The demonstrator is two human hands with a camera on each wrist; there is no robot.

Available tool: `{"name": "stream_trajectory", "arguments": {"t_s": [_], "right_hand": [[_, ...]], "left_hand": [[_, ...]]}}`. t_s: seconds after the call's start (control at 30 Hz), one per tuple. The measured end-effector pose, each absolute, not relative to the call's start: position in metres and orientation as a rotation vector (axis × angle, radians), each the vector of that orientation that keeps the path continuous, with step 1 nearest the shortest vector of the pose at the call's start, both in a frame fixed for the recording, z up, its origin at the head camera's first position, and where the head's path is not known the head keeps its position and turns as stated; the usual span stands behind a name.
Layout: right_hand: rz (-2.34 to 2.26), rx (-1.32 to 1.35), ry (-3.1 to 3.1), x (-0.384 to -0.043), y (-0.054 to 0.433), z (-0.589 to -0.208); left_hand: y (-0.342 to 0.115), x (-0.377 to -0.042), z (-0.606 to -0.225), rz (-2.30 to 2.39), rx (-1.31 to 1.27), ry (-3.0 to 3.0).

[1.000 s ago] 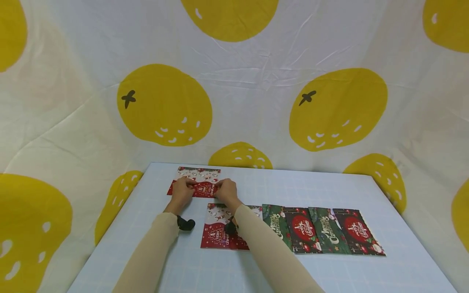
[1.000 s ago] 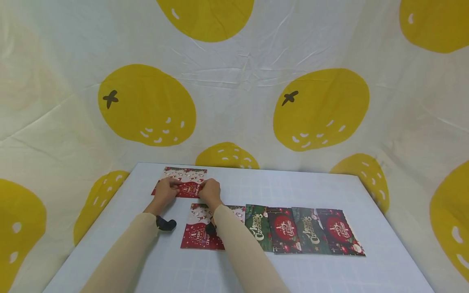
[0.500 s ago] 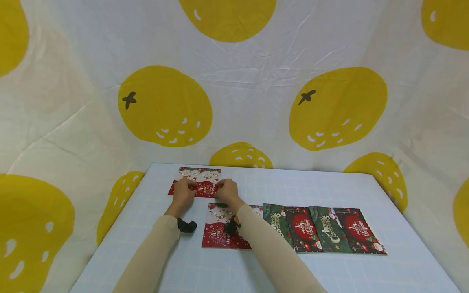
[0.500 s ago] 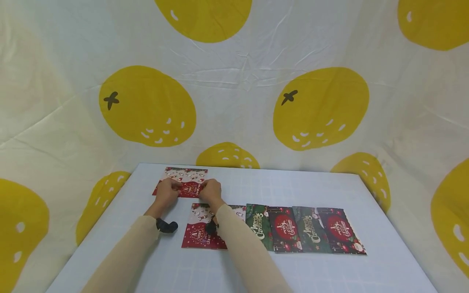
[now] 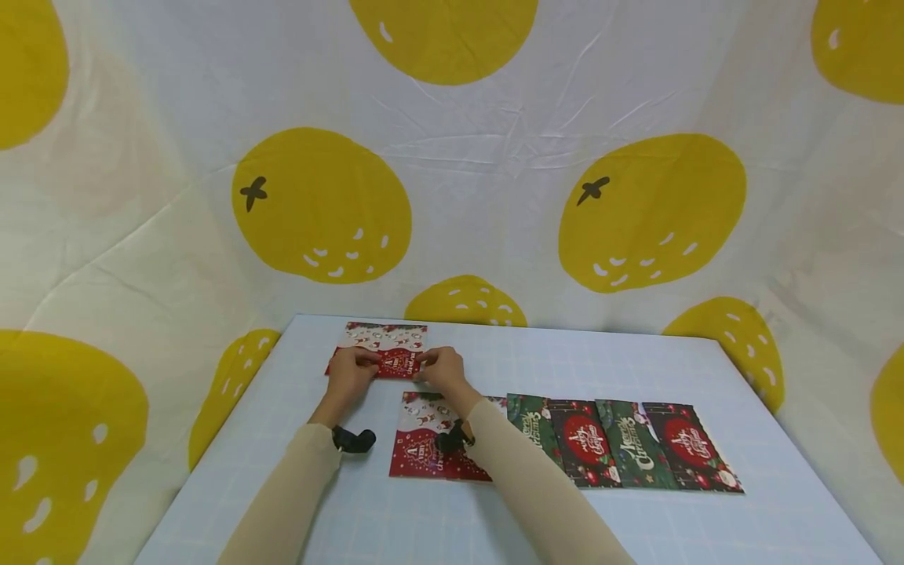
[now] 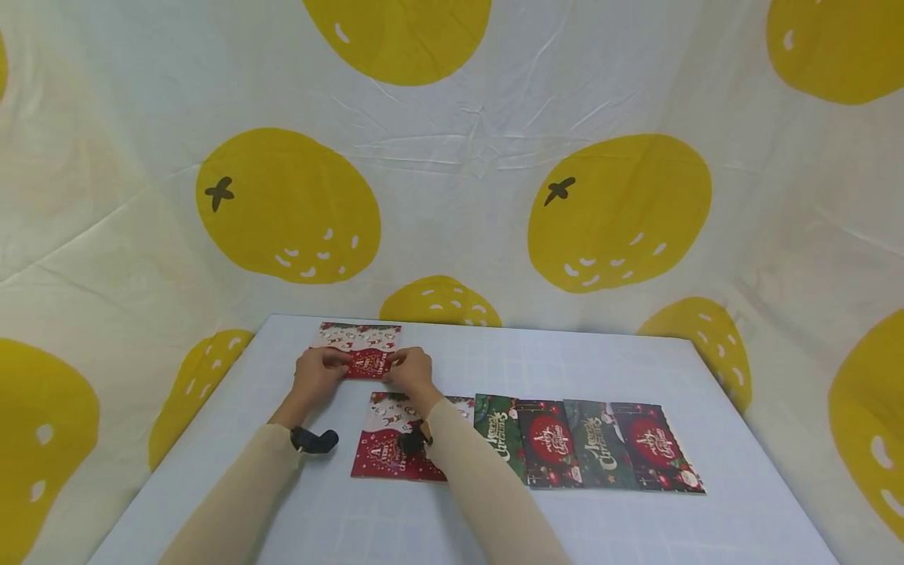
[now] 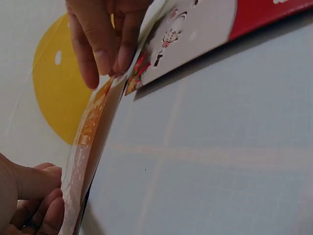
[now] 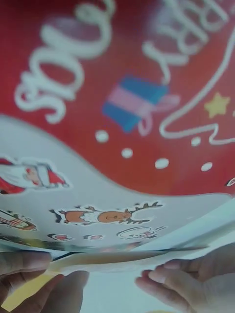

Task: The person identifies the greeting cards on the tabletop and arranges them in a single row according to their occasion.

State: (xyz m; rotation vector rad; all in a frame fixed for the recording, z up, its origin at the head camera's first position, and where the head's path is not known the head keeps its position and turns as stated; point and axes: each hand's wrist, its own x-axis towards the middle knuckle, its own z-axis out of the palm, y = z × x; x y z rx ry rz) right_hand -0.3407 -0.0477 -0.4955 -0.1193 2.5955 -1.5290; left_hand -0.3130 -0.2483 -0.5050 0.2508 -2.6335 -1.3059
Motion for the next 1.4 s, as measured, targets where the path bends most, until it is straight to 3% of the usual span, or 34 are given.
{"name": "stream_trajectory", "arguments": {"t_s": [0.67, 1.4], "right_hand": [[-1.676, -0.266, 2.575, -0.31, -0.006, -0.497], [-1.708, -0.218, 2.59, -0.278, 0.017, -0.506]], "left_hand": [[-0.218, -0.293, -0.498, -1.382, -0.091, -2.768], [-0.204, -0.274, -0.498, -1.361, 0.035, -2.805]]}}
